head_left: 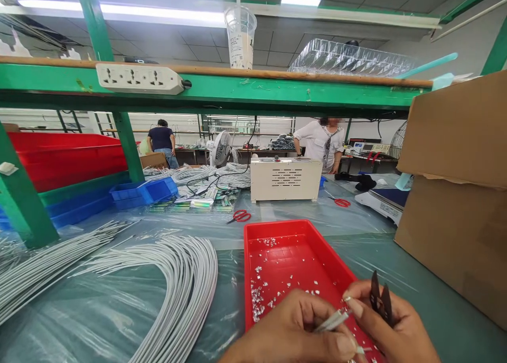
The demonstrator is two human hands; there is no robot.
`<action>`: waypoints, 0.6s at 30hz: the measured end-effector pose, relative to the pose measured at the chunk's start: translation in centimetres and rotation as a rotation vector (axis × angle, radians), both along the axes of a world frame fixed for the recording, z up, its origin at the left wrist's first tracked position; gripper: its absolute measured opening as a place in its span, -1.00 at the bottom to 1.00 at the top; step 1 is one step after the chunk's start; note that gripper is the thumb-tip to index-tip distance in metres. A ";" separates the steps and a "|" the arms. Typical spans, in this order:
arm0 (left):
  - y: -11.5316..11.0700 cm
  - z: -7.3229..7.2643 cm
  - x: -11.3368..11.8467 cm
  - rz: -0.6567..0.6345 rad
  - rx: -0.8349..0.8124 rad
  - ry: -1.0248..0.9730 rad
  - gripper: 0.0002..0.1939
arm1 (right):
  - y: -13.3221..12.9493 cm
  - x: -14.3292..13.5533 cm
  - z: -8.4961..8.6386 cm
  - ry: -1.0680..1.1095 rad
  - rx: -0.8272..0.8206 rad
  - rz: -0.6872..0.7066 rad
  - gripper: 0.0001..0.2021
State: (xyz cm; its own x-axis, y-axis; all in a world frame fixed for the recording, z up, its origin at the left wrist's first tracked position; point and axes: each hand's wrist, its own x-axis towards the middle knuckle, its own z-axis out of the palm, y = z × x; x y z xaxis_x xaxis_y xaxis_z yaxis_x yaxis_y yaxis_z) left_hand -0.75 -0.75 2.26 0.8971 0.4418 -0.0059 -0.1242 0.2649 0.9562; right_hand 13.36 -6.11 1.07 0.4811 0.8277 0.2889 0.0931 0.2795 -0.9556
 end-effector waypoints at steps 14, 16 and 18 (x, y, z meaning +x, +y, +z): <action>0.0 -0.5 1.0 0.278 0.000 -0.112 -0.86 | 0.4 3.0 0.0 -0.558 -0.215 -0.054 -0.87; 0.2 -0.7 1.1 0.294 0.007 -0.120 -0.84 | 0.0 2.4 0.7 -0.415 -0.190 -0.005 -0.85; 0.3 -0.9 1.3 0.300 0.014 -0.117 -0.83 | -0.5 1.7 1.3 -0.295 -0.175 0.067 -0.78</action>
State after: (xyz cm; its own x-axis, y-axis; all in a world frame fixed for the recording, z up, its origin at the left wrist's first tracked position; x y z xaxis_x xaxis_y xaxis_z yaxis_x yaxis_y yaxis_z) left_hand 0.50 -0.41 1.31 0.7211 0.6859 0.0977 -0.3044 0.1870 0.9340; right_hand 15.06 -6.65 2.38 0.3408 0.9041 0.2578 0.3592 0.1282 -0.9244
